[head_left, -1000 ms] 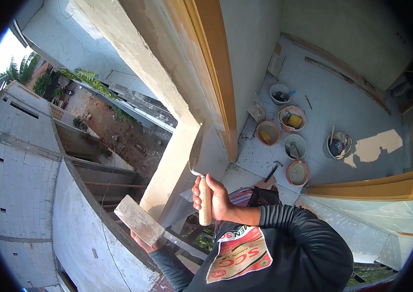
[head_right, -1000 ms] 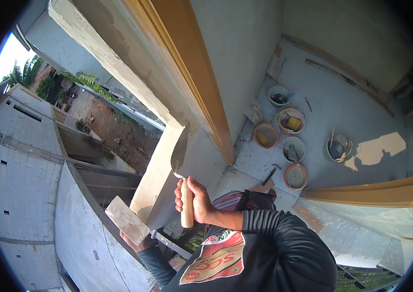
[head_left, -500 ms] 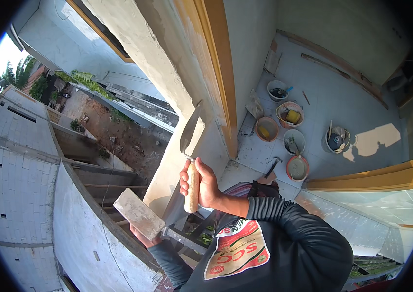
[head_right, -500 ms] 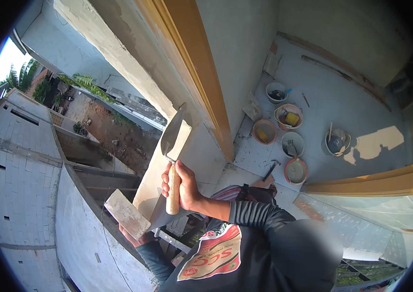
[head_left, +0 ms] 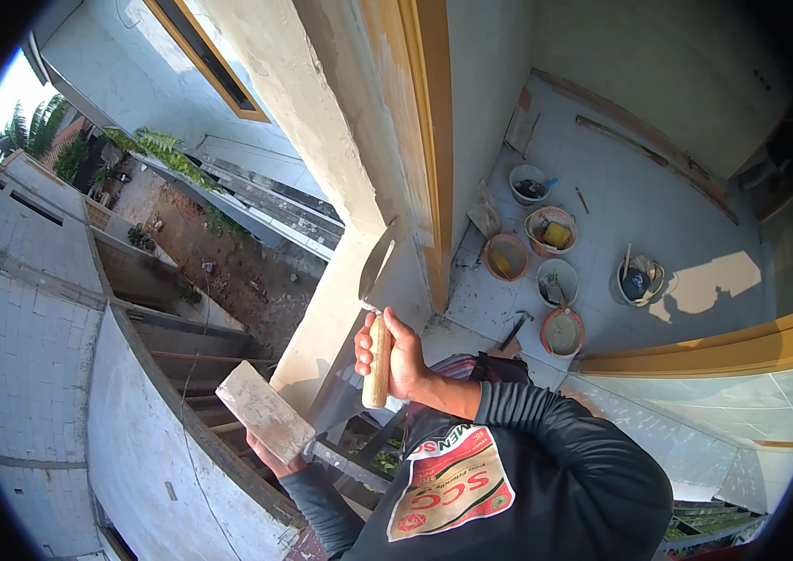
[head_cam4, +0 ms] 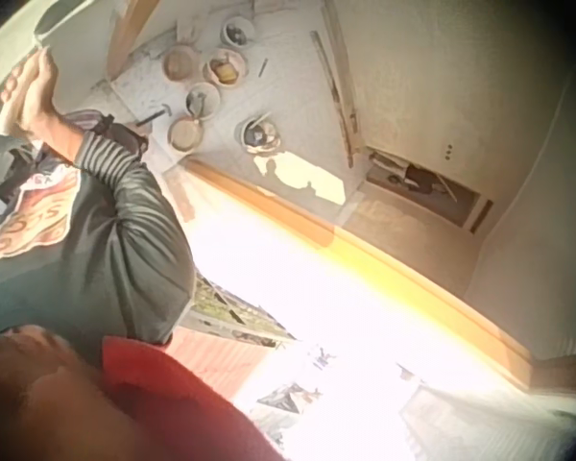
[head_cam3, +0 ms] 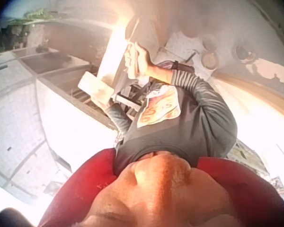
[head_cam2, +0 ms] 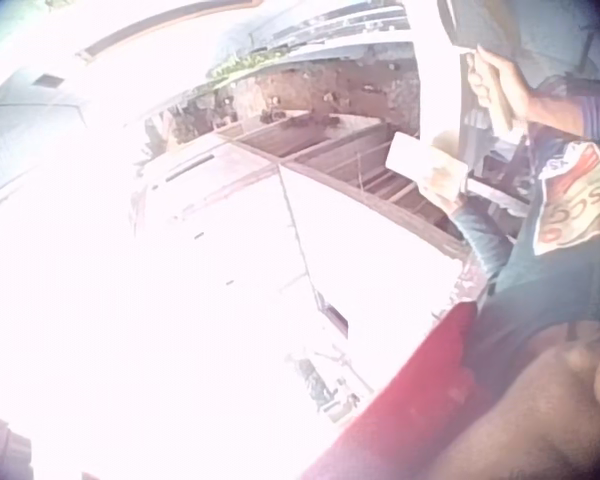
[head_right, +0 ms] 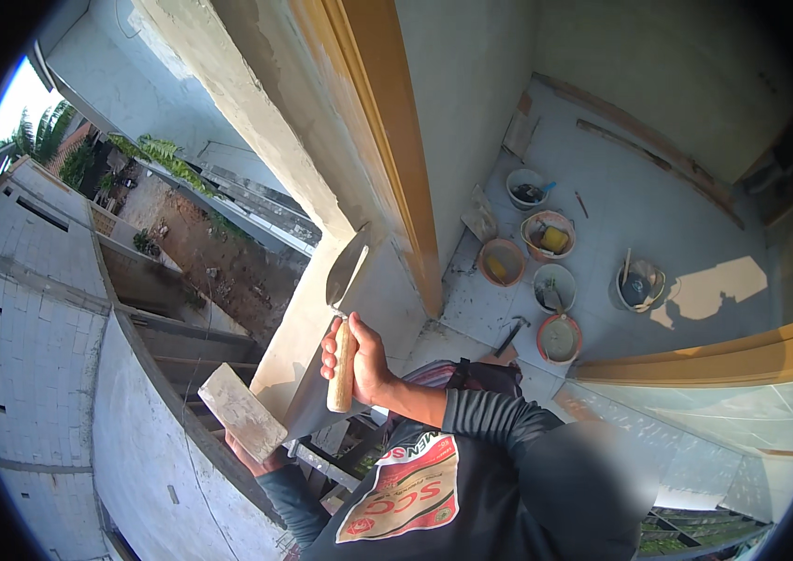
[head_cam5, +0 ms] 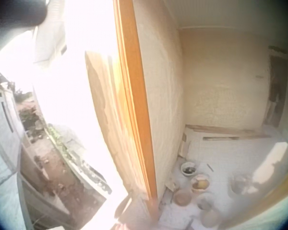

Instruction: The person touches a wall ledge by hand, then applies plaster from a wooden board onto the wall and smooths it using a trowel.

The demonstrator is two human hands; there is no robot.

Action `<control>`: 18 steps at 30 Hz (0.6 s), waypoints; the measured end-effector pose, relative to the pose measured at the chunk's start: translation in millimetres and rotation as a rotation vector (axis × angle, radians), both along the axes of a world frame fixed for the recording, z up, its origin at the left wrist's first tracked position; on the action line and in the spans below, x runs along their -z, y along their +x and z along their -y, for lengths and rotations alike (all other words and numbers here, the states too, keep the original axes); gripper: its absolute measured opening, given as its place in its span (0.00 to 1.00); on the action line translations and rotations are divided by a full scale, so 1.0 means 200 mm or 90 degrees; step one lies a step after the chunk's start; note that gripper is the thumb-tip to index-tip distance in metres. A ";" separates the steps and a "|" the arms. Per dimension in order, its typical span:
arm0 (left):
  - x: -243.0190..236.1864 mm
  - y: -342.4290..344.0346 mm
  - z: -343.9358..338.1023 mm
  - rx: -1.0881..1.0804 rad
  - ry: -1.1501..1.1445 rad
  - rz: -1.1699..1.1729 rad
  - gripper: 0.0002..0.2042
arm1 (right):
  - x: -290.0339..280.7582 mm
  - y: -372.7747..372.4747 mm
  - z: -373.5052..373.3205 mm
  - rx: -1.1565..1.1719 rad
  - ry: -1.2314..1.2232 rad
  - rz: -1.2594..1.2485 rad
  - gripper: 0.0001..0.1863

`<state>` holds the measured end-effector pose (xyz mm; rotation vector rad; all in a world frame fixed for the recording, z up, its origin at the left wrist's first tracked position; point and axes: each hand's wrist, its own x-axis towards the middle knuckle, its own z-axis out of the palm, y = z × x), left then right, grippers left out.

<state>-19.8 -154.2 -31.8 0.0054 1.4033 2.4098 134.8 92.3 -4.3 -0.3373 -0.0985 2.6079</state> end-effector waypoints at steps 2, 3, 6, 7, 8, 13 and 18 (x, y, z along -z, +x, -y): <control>0.04 -0.02 0.01 0.037 -0.060 -0.069 0.21 | -0.08 0.03 -0.01 -0.003 0.074 0.005 0.23; 0.05 -0.03 0.01 0.035 -0.033 -0.045 0.22 | -0.11 0.06 -0.01 -0.002 0.119 0.015 0.23; 0.09 -0.04 -0.03 0.062 0.068 0.038 0.23 | -0.16 0.24 -0.02 -0.003 0.250 0.069 0.23; 0.09 -0.03 -0.07 0.076 0.144 0.112 0.23 | -0.16 0.31 -0.05 -0.004 0.375 0.131 0.22; 0.10 0.00 -0.13 0.102 0.228 0.192 0.24 | -0.15 0.37 -0.07 0.003 0.507 0.186 0.21; 0.07 0.21 -0.54 0.321 0.016 -0.046 0.23 | -0.04 0.49 -0.12 0.219 1.165 0.460 0.22; 0.03 0.26 -0.81 0.211 -0.536 -0.808 0.23 | 0.07 0.51 -0.18 0.363 1.375 0.578 0.27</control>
